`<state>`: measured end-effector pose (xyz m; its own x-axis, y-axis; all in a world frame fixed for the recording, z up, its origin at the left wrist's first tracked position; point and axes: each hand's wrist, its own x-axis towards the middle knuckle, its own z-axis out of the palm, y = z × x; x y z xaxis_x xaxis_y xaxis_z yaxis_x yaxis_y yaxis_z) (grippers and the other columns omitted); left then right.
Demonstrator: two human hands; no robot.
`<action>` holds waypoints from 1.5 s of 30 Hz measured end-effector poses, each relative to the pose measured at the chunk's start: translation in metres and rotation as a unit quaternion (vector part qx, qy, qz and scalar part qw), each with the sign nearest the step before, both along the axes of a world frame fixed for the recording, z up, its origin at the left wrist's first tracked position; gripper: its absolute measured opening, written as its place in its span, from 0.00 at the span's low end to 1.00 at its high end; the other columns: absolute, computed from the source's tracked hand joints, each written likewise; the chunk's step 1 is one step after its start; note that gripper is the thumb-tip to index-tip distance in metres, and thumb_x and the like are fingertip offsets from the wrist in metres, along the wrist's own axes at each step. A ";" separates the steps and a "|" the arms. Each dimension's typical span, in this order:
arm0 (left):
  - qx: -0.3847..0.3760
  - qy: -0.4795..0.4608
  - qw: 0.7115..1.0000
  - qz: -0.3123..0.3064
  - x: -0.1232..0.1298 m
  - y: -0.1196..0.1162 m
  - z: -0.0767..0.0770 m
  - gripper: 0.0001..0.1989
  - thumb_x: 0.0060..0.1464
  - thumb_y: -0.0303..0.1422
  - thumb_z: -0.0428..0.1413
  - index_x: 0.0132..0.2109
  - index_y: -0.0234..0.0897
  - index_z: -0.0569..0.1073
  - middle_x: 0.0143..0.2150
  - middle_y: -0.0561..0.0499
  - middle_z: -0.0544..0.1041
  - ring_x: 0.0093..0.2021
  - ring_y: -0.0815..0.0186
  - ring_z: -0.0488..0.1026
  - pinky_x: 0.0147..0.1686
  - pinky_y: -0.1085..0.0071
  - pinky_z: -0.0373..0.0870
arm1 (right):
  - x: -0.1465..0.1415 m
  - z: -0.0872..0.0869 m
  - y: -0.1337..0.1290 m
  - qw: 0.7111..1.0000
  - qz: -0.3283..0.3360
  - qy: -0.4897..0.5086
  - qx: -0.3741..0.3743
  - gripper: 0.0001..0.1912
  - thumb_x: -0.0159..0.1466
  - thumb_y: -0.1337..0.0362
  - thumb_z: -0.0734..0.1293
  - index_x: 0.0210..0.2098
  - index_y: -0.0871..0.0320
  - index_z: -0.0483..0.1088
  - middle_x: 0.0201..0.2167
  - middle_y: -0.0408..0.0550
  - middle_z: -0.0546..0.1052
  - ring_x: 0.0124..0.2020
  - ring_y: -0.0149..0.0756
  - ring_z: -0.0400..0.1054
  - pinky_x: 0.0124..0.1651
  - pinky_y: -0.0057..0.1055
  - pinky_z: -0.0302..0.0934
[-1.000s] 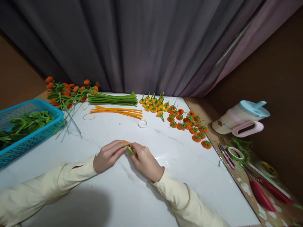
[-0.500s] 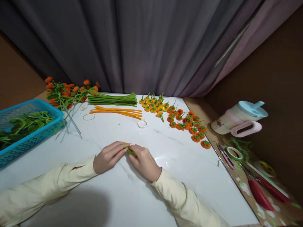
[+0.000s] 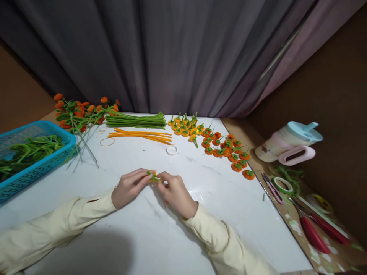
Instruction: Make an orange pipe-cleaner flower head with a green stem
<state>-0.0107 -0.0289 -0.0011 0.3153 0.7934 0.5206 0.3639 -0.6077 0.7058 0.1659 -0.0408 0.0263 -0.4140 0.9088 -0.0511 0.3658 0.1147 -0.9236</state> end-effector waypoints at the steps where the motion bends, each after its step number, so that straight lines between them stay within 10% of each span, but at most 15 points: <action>1: -0.038 -0.027 0.999 0.017 0.000 0.002 0.000 0.07 0.57 0.29 0.50 0.37 0.34 0.72 0.39 0.45 0.77 0.39 0.66 0.74 0.38 0.72 0.74 | 0.002 0.001 0.001 1.000 -0.001 0.007 -0.003 0.07 0.64 0.62 0.60 0.38 0.56 0.65 0.28 0.41 0.73 0.10 0.23 0.59 0.15 0.22 0.53; 8: -0.237 -0.180 0.955 0.013 -0.001 0.011 -0.001 0.12 0.54 0.38 0.53 0.36 0.32 0.72 0.42 0.44 0.77 0.37 0.65 0.75 0.32 0.72 0.76 | 0.015 -0.015 0.019 0.964 -0.045 -0.143 0.219 0.05 0.64 0.66 0.60 0.35 0.58 0.67 0.30 0.45 0.73 0.29 0.33 0.67 0.33 0.27 0.58; 17: -0.120 -0.090 0.988 0.024 -0.002 0.006 0.004 0.10 0.56 0.33 0.52 0.39 0.34 0.75 0.41 0.46 0.78 0.40 0.65 0.74 0.41 0.69 0.74 | 0.014 -0.025 0.027 0.943 -0.020 -0.136 0.304 0.04 0.64 0.69 0.60 0.37 0.60 0.67 0.34 0.51 0.71 0.39 0.40 0.62 0.42 0.35 0.57; 30: -0.038 -0.025 0.999 -0.014 -0.002 0.005 0.002 0.10 0.57 0.29 0.50 0.41 0.36 0.76 0.41 0.47 0.78 0.42 0.65 0.75 0.43 0.71 0.73 | 0.002 -0.009 0.011 0.995 0.016 0.097 0.013 0.09 0.61 0.62 0.61 0.29 0.60 0.67 0.20 0.41 0.69 0.22 0.28 0.62 0.26 0.24 0.57; 36: -0.013 -0.005 1.000 -0.027 -0.003 0.004 -0.001 0.10 0.57 0.28 0.50 0.42 0.35 0.75 0.41 0.47 0.78 0.41 0.66 0.75 0.44 0.72 0.72 | 0.000 -0.008 0.011 0.957 0.005 0.211 -0.200 0.15 0.55 0.54 0.67 0.25 0.63 0.67 0.18 0.43 0.70 0.12 0.24 0.57 0.13 0.22 0.50; 45: -0.001 0.019 0.999 -0.033 -0.004 0.002 0.000 0.12 0.58 0.29 0.48 0.45 0.36 0.73 0.42 0.47 0.78 0.42 0.66 0.75 0.43 0.73 0.72 | -0.006 -0.009 0.003 0.925 -0.047 0.296 -0.235 0.14 0.52 0.57 0.69 0.24 0.63 0.67 0.19 0.44 0.71 0.12 0.21 0.55 0.12 0.20 0.48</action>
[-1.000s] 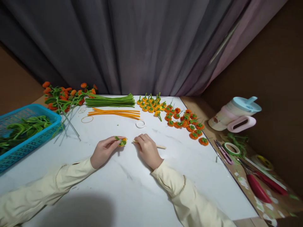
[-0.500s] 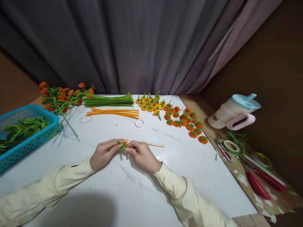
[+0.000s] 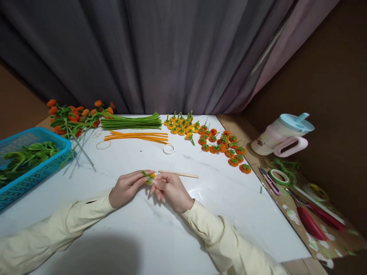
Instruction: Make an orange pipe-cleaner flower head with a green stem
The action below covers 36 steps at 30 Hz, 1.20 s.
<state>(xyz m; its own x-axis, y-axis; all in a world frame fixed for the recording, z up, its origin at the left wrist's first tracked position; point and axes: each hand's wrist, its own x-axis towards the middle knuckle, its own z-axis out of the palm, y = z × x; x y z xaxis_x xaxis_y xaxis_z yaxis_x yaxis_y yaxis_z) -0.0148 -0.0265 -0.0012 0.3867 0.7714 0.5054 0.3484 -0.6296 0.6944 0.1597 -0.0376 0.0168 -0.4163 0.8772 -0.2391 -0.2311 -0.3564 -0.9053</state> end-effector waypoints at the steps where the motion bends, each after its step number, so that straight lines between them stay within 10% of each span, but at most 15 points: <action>1: 0.006 -0.001 1.000 0.000 0.000 0.000 0.000 0.12 0.58 0.28 0.48 0.45 0.36 0.73 0.41 0.47 0.78 0.42 0.66 0.75 0.43 0.73 0.72 | 0.000 0.000 0.000 1.000 0.007 -0.012 0.014 0.15 0.52 0.56 0.69 0.24 0.63 0.67 0.19 0.44 0.71 0.12 0.22 0.57 0.13 0.20 0.49; 13: 0.035 0.002 0.999 -0.011 0.001 -0.003 0.002 0.11 0.58 0.25 0.47 0.44 0.35 0.73 0.42 0.46 0.77 0.42 0.67 0.74 0.44 0.74 0.70 | 0.009 0.011 0.002 0.980 0.060 -0.148 0.122 0.11 0.58 0.57 0.64 0.30 0.59 0.65 0.18 0.41 0.68 0.17 0.30 0.64 0.14 0.23 0.58; 24: -0.182 -0.025 0.983 -0.020 0.001 0.002 0.006 0.14 0.58 0.34 0.48 0.43 0.32 0.76 0.41 0.47 0.78 0.39 0.66 0.75 0.40 0.76 0.70 | 0.009 0.000 -0.001 0.827 -0.058 -0.284 0.482 0.05 0.65 0.66 0.60 0.36 0.59 0.67 0.29 0.47 0.73 0.30 0.33 0.67 0.34 0.27 0.62; 36: -0.119 -0.011 0.993 -0.016 0.002 0.000 0.006 0.12 0.58 0.31 0.48 0.41 0.33 0.76 0.39 0.47 0.78 0.35 0.68 0.74 0.37 0.77 0.69 | 0.001 -0.011 -0.006 0.821 -0.069 -0.299 0.482 0.05 0.64 0.66 0.60 0.37 0.59 0.66 0.28 0.46 0.72 0.28 0.32 0.66 0.31 0.26 0.62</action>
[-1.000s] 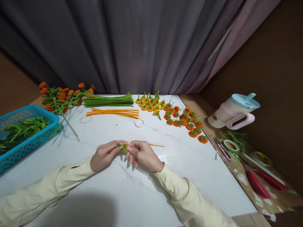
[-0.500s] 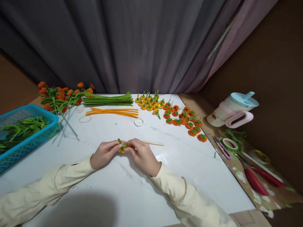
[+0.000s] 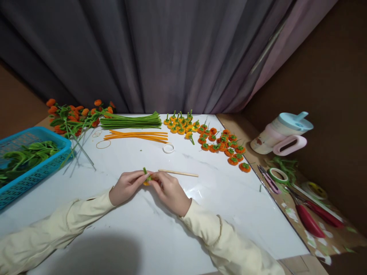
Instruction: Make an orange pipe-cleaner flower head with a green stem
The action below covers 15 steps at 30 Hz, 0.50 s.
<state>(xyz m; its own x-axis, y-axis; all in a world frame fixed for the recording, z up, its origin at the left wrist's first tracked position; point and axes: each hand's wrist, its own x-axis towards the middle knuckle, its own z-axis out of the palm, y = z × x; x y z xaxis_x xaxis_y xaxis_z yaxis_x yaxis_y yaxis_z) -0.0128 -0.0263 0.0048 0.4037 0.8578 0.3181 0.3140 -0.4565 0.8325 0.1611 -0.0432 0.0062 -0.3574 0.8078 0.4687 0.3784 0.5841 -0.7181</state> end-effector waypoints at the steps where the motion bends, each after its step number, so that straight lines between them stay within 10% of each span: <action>1: 0.016 0.004 1.000 0.005 0.000 0.000 0.000 0.12 0.58 0.30 0.48 0.41 0.33 0.76 0.39 0.47 0.78 0.36 0.68 0.74 0.37 0.77 0.69 | -0.001 0.000 0.000 1.000 -0.002 0.004 -0.006 0.05 0.64 0.66 0.60 0.37 0.59 0.66 0.28 0.46 0.72 0.28 0.32 0.67 0.31 0.26 0.62; 15: 0.211 0.018 0.977 -0.010 -0.004 -0.007 -0.012 0.12 0.57 0.23 0.49 0.47 0.32 0.72 0.45 0.43 0.75 0.46 0.66 0.72 0.48 0.71 0.70 | -0.002 0.021 0.001 0.891 0.042 0.179 -0.415 0.12 0.56 0.57 0.65 0.29 0.61 0.65 0.17 0.42 0.70 0.17 0.32 0.67 0.14 0.24 0.63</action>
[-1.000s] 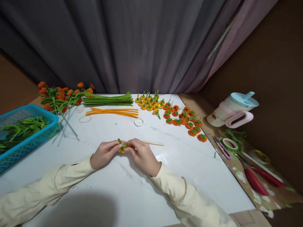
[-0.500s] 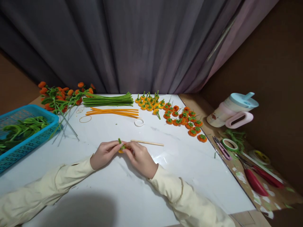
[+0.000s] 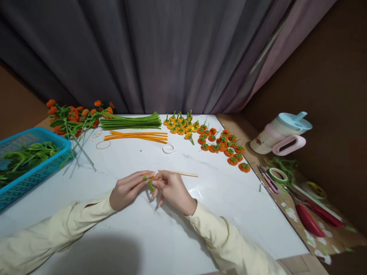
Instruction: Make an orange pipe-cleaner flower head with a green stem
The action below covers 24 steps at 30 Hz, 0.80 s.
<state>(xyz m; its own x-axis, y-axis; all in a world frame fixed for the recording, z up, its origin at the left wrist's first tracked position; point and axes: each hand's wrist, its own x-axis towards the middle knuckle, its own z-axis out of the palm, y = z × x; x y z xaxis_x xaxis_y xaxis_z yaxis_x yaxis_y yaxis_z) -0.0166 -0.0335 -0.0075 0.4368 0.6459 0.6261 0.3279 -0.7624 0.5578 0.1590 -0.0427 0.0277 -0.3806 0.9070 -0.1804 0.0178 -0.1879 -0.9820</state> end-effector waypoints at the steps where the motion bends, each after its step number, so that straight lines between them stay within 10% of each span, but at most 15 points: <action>1: 0.002 0.004 1.000 0.001 0.000 0.000 0.000 0.12 0.57 0.23 0.49 0.47 0.33 0.72 0.46 0.43 0.75 0.47 0.66 0.72 0.48 0.71 0.70 | 0.000 0.001 0.000 1.000 0.006 0.002 -0.006 0.13 0.56 0.56 0.65 0.28 0.61 0.66 0.17 0.43 0.70 0.17 0.32 0.67 0.15 0.24 0.63; 7: -0.039 -0.020 0.999 0.020 0.004 0.001 0.004 0.10 0.57 0.25 0.49 0.43 0.34 0.73 0.42 0.45 0.76 0.43 0.66 0.73 0.45 0.72 0.70 | -0.004 0.002 -0.002 0.999 0.015 0.023 -0.016 0.14 0.56 0.55 0.65 0.28 0.62 0.66 0.17 0.43 0.70 0.15 0.29 0.66 0.14 0.22 0.61; 15: -0.297 -0.089 0.947 0.079 0.010 0.005 0.010 0.10 0.53 0.36 0.53 0.34 0.32 0.75 0.32 0.49 0.78 0.32 0.67 0.74 0.33 0.76 0.71 | 0.002 0.001 0.000 0.992 0.018 -0.070 0.104 0.07 0.60 0.64 0.61 0.31 0.61 0.67 0.17 0.41 0.70 0.15 0.27 0.64 0.15 0.21 0.61; 24: -0.190 -0.025 0.979 0.064 0.009 0.002 0.012 0.12 0.56 0.34 0.50 0.34 0.33 0.76 0.30 0.49 0.77 0.27 0.70 0.71 0.28 0.77 0.67 | 0.005 -0.005 0.002 0.982 0.035 -0.124 0.141 0.09 0.63 0.67 0.57 0.28 0.59 0.65 0.15 0.38 0.67 0.11 0.25 0.59 0.13 0.20 0.54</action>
